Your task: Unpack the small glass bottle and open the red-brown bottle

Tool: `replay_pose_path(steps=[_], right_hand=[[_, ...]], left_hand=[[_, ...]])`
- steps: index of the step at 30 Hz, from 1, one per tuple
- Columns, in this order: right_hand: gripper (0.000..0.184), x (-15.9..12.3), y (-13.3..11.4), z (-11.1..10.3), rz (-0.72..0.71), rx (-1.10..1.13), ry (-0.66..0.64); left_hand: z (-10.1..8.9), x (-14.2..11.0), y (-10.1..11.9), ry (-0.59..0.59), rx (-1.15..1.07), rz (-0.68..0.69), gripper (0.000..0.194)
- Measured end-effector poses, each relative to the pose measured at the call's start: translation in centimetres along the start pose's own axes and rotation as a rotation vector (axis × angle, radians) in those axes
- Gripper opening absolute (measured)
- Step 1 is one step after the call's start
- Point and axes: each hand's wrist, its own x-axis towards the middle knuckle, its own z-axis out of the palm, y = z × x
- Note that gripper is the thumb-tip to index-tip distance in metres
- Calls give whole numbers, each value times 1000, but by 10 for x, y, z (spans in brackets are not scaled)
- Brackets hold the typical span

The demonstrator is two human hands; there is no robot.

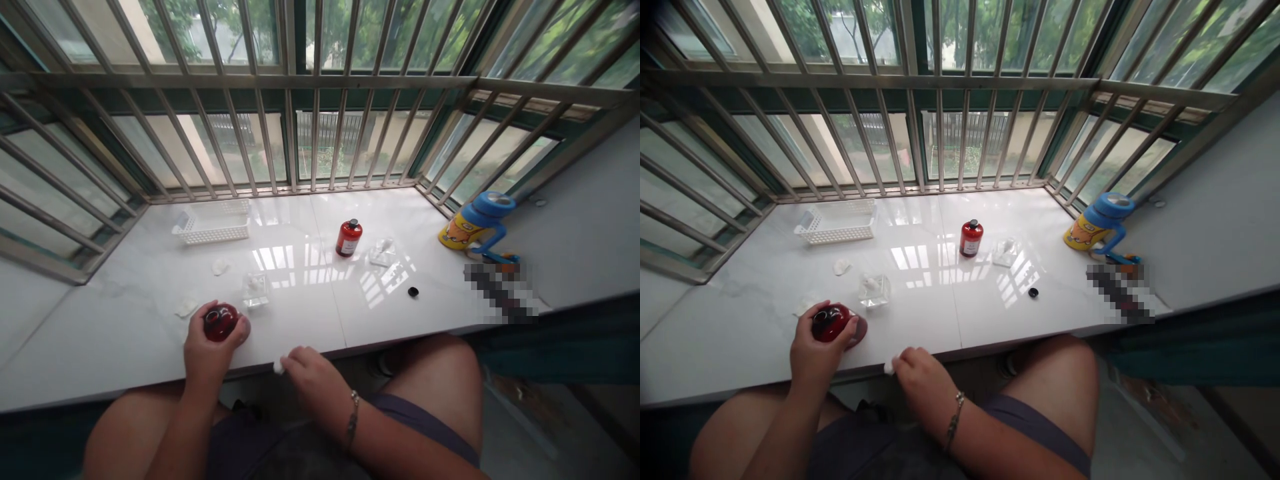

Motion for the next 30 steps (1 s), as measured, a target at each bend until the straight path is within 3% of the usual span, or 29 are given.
replay_pose_path(steps=[2, 6, 9, 11, 13, 16, 19, 21, 23, 24, 25, 27, 30], right_hand=[[41, -2, 29, -30, 176, -51, 113], [33, -19, 120, -102, 686, -366, 266], [32, -31, 174, -135, 844, -456, 310], [29, -32, 190, -140, 865, -476, 295], [28, -24, 187, -129, 824, -474, 270], [33, -4, 146, -89, 644, -431, 222], [35, 7, 72, -30, 318, -328, 113], [21, 6, 24, 8, 69, -246, 22], [5, 1, -8, 33, -265, -158, -58], [4, -1, -14, 37, -314, -131, -66], [7, -3, -14, 35, -325, -112, -57], [21, -3, 5, 13, -180, -112, 16], [38, 2, 66, -47, 338, -265, 132]], left_hand=[[-1, 0, 2, -5, -4, -8, 75], [-1, -1, 8, 9, -8, -32, 74], [-1, -2, 11, 21, -13, -43, 74], [-1, -2, 12, 24, -14, -47, 74], [-1, -2, 12, 19, -15, -50, 74], [0, -2, 12, 20, -18, -40, 73], [0, -2, 13, 24, -12, -31, 75], [0, -2, 14, 30, -8, -38, 76], [1, -1, 15, 33, -8, -42, 76], [1, -1, 14, 32, -8, -42, 76], [1, -1, 14, 29, -9, -42, 76], [1, -1, 13, 21, -14, -42, 76], [0, -1, 12, 15, -24, -45, 77]])
